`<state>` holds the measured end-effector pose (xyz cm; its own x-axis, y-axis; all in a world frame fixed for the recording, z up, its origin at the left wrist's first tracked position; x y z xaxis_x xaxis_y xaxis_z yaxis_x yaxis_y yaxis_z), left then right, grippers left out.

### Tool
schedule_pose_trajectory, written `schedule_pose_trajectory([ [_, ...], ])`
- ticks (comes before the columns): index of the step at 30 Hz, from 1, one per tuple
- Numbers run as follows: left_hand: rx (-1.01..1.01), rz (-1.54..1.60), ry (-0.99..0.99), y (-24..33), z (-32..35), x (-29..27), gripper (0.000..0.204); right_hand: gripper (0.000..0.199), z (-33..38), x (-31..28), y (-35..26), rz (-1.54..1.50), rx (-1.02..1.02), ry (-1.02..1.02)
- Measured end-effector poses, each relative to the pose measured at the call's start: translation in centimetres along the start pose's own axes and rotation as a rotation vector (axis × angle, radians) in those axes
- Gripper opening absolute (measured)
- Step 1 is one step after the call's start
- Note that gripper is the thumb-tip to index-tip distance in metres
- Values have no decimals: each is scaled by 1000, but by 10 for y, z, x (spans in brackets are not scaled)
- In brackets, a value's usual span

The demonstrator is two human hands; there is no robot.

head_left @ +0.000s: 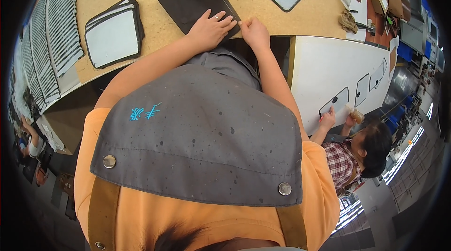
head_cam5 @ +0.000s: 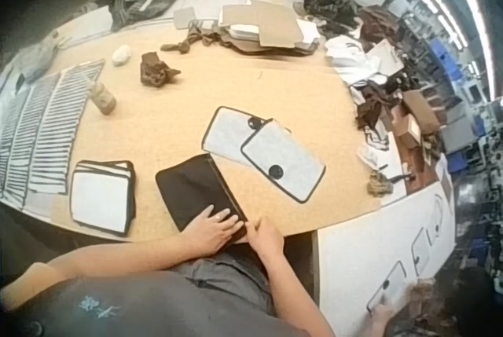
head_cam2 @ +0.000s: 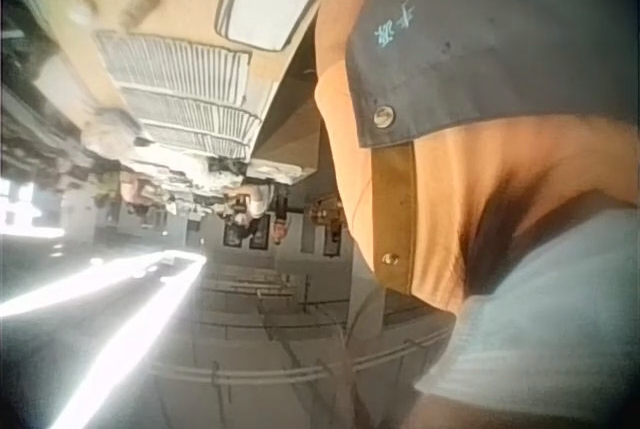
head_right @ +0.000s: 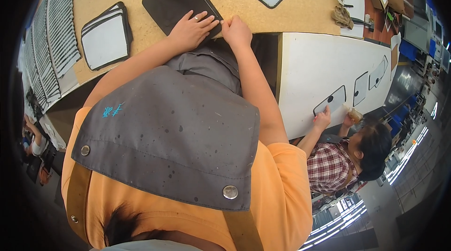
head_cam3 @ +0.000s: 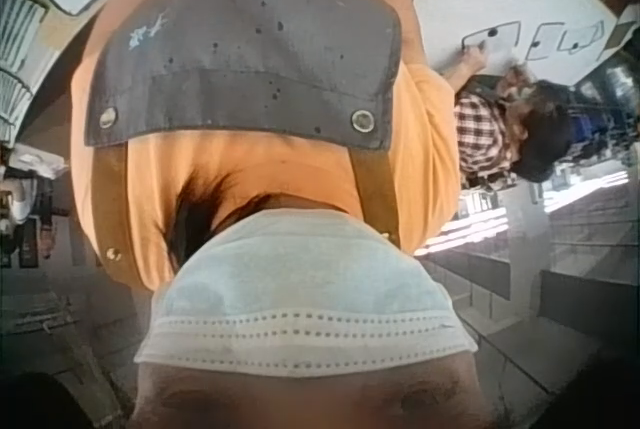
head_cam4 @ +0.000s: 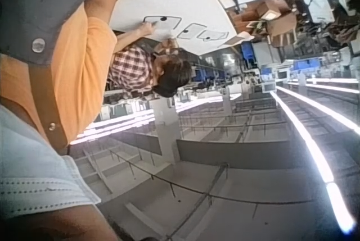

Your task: The person is assembling leather components by inserting linings into leather sleeves.

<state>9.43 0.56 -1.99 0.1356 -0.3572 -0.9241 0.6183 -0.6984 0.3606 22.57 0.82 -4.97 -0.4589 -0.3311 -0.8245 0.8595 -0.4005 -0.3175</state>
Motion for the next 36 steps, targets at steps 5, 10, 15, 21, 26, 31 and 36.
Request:
schedule_pose_trajectory([
  [5, 36, -190, -69, 2, -2, 5, 50, 30, -4, 2, 3, -13, 58, -76],
  [10, 48, -181, -60, 3, -3, 7, 51, 30, -18, 22, 22, -226, -6, -124],
  [15, 33, -107, -53, 4, -3, -2, 46, 28, -7, 16, 25, -587, 104, -126],
  [21, -65, 182, -160, -8, -9, 0, 38, 21, 7, 8, 30, -558, 18, -21],
  [26, 5, 190, -42, -17, -5, 3, 39, 33, 43, -12, -18, -4, -501, 268],
  [31, 45, -7, 108, -10, 0, -4, 38, 63, 56, 8, -16, 447, -482, 171],
  [36, -68, -35, 130, -17, -5, -17, 36, 43, 43, -6, -3, 413, -236, 209],
])
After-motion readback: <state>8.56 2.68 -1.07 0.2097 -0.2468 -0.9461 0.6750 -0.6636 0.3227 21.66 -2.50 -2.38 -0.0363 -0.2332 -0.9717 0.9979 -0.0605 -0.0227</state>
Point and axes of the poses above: each hand's wrist, its own z-axis away from the middle knuckle, its own x-axis out of the palm, y = z × x, the point moved 8 cm from there along -z, towards the middle knuckle, and after that the axes turned 5 degrees about z, right-handed, at the moved point
